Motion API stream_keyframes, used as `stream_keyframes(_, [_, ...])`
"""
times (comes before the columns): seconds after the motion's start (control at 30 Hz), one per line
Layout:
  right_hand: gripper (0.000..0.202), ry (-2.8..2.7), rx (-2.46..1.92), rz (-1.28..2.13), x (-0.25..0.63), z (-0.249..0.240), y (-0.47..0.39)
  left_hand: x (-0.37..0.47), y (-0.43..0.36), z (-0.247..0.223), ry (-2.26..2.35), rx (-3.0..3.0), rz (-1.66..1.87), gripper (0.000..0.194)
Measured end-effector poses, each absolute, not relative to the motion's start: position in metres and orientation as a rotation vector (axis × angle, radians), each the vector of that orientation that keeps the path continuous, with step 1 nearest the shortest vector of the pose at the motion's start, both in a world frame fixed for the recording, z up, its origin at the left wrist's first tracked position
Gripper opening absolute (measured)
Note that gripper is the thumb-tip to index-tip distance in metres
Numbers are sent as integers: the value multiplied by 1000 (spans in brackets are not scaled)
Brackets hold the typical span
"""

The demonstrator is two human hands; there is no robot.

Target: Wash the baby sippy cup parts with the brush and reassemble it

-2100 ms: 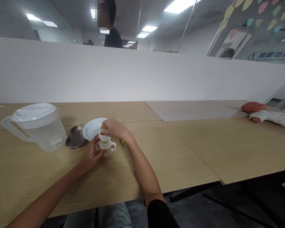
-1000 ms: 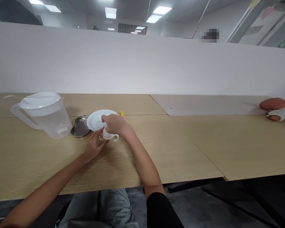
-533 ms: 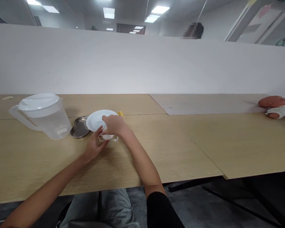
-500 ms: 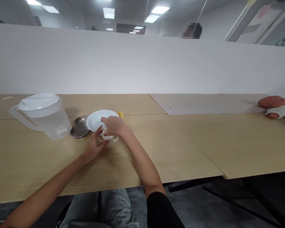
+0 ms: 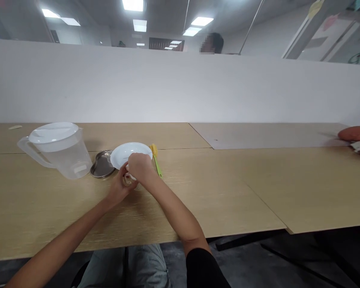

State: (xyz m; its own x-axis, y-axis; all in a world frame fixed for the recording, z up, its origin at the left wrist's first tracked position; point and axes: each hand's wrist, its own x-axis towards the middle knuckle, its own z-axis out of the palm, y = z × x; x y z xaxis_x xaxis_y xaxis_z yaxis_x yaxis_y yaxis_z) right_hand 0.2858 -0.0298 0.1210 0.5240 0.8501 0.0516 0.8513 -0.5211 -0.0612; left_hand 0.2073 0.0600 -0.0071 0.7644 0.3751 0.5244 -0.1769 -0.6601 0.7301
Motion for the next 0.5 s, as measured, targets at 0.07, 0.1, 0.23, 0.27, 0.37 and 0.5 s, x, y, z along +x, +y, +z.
stream_keyframes(0.07, [42,-1530,-2681,-34,289,124,-33,208,62,-8,156,2106,865,80])
stream_keyframes(0.1, [42,-1568,-2689,-22,289,125,-35,208,63,-9,158,2092,873,81])
stream_keyframes(0.23, [32,-1658,-2703,20,289,126,-34,207,61,-8,182,2067,884,81])
stream_keyframes(0.27, [32,-1645,-2708,13,289,125,-33,207,60,-8,195,2071,890,80])
stream_keyframes(0.37, [34,-1597,-2721,-4,287,123,-30,206,57,-10,199,2092,907,79])
stream_keyframes(0.5, [41,-1567,-2734,60,286,126,-32,204,70,-8,36,2259,963,84])
